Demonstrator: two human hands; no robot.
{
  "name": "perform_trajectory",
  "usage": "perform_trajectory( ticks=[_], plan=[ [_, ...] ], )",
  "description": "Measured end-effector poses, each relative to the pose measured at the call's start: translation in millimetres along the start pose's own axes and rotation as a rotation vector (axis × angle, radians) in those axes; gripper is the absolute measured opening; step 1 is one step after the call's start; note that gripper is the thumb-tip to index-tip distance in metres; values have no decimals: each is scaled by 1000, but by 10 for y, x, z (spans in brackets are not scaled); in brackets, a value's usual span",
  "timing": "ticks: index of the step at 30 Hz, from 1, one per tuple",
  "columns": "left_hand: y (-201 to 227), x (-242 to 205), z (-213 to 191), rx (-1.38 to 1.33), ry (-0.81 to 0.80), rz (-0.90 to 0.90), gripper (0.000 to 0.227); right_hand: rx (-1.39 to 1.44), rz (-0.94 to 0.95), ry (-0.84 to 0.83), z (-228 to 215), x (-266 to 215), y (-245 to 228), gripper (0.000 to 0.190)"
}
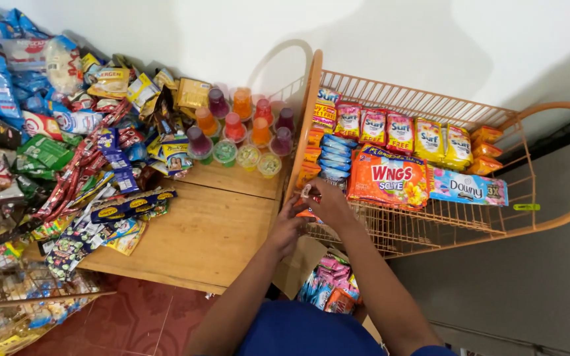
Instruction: The person organizes various snack items from a cardboard box onto a wooden table and a wire rack. They handle packets of chips, small cups of jelly, and other packaged goods, arranging them in neat rows on the shelves and the table surface.
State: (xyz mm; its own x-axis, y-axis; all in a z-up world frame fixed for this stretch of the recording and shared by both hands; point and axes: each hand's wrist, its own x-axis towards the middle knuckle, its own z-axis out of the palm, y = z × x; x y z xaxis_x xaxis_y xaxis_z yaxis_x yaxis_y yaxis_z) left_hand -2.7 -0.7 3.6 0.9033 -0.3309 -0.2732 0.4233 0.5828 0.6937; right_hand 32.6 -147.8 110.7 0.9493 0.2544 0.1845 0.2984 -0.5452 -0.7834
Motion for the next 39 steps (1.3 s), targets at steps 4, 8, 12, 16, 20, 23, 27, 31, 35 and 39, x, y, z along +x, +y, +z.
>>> perform_trajectory(
  ticks=[4,8,12,16,20,23,27,31,35,39],
  plan=[
    [58,-22,44,-42,-4,-29,80,-102,10,0,20,21,-16,35],
    [-16,11,-26,-88,-45,-19,81,-66,-1,25,77,-26,62,34],
    [135,-87,46,-98,-40,-42,79,-57,-42,55,83,-69,62,37],
    [-237,27,-240,-123,-24,-65,64,-131,-13,20,-9,-222,-31,46],
    [-479,-85,-242,-18,63,-248,32,-212,-152,241,-263,-833,200,51],
    [-779,-158,-193,86,107,-390,21,-194,4,334,-363,-1550,924,46],
    [-1210,-184,-51,158,137,-499,19,-6,578,309,-419,-2772,2170,44],
    [-1603,-255,131,218,83,-589,18,47,853,280,-528,-3743,2502,39],
    [-1885,-563,355,340,37,-675,21,111,1161,173,-291,-4544,2588,43],
    [-2117,-692,555,395,49,-745,24,287,1215,119,-110,-4950,2601,43]
  ],
)
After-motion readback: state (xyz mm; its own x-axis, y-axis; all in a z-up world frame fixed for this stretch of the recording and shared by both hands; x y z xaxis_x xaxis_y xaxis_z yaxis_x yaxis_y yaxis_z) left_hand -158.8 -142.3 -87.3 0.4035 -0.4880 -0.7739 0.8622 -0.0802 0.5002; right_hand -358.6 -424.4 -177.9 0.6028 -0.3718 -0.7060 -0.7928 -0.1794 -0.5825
